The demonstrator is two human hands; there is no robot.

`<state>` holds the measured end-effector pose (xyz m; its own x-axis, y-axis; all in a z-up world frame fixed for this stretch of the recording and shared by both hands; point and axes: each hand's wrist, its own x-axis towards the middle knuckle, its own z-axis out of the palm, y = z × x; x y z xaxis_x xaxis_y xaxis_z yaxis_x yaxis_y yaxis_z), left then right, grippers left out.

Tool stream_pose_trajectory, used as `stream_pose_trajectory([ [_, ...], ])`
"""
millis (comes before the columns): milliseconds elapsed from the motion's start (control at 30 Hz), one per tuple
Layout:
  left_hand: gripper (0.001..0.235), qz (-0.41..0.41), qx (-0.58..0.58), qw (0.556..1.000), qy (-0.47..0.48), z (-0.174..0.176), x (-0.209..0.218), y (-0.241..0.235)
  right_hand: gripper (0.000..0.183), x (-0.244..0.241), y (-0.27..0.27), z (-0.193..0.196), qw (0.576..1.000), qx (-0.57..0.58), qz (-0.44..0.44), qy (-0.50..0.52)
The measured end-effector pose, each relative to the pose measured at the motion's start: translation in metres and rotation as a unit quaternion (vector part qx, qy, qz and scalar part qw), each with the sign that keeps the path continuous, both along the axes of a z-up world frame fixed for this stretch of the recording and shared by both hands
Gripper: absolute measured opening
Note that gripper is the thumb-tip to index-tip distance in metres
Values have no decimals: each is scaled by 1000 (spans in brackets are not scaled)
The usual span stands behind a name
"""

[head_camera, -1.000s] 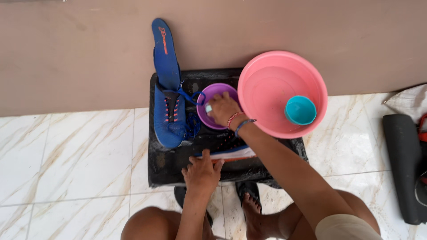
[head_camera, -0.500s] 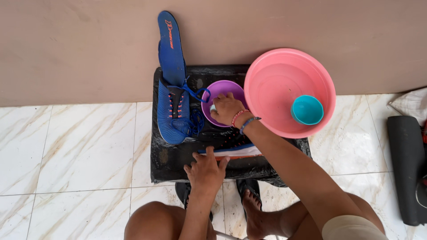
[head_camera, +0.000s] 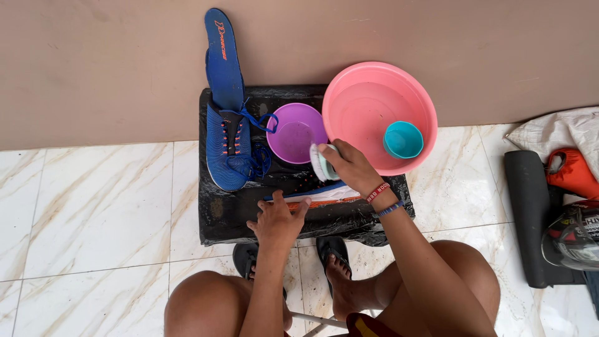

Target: The person scrubs the sole of an orange and white sneaker using a brush and soapy water. They repeatedly dip the brush into a purple bowl and scrub the shoe's sole, then rinse the brush in a pink basin.

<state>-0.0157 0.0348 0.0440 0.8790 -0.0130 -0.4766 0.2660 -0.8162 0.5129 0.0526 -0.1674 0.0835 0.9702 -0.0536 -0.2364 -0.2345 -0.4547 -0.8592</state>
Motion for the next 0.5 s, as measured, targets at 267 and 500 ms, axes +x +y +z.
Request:
stream_pose_trajectory([
  [267,71,26,23,999,-12,10,-4,-5,46,-39,-30,-2,998,-16,-41,-34],
  [500,77,54,-61,996,-20,-12,-4,-1,47,-64,-60,-17,993,39,-108,-24],
])
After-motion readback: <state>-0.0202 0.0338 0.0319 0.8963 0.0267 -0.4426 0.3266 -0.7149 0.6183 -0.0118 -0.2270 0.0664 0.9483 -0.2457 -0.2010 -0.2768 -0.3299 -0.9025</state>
